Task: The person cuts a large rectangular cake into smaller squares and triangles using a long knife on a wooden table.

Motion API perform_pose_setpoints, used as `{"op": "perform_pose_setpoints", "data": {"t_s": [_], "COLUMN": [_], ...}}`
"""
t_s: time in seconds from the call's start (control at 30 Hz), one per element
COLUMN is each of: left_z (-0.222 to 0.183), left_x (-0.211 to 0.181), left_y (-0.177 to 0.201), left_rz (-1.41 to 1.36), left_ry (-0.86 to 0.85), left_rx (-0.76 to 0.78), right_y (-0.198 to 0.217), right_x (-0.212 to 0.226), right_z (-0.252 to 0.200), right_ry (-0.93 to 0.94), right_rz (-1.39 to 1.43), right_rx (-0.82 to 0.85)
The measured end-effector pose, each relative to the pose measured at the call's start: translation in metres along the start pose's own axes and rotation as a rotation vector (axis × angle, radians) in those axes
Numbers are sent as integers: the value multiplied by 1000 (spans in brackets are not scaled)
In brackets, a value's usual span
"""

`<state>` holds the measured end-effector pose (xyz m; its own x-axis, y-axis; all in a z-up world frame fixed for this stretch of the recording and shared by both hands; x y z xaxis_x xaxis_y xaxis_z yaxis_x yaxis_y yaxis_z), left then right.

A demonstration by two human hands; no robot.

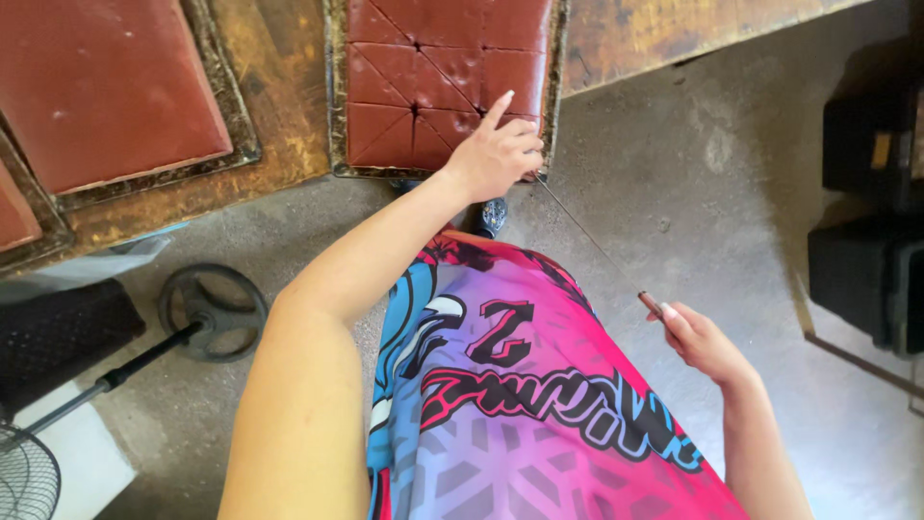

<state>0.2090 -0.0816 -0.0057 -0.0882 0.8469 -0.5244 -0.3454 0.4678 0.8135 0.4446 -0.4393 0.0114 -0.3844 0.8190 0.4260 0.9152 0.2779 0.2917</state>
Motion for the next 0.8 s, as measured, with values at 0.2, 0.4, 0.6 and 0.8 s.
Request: {"op": "perform_pose_setpoints", "data": {"t_s": [0.2, 0.4, 0.6, 0.8], "left_z": [2, -9, -8, -28], "left_x": [-10, -18, 19, 106], "left_y": [11, 55, 87, 108], "left_rz": [47, -217, -223, -199], "left_ry": [31, 214, 418, 715], "left_rx": [22, -225, -415, -467], "right_y": [21, 36, 9, -5], "right_x": [-36, 28, 221, 361], "right_z": [-29, 30, 128, 177], "right_ry": [-79, 257, 333, 275], "right_rz": [224, 588, 413, 272], "right_rx": [102, 102, 126, 103]}}
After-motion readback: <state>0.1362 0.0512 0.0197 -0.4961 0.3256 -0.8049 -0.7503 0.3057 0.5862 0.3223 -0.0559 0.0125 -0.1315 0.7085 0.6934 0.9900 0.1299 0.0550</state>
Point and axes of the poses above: each hand's wrist, its own z-axis towards the middle knuckle, its own y-axis out of the back of the hand, x = y × z, the point moved 6 cm from there along z, towards the middle knuckle, and after that the axes turned 14 degrees about -z, right-handed, at the moved point
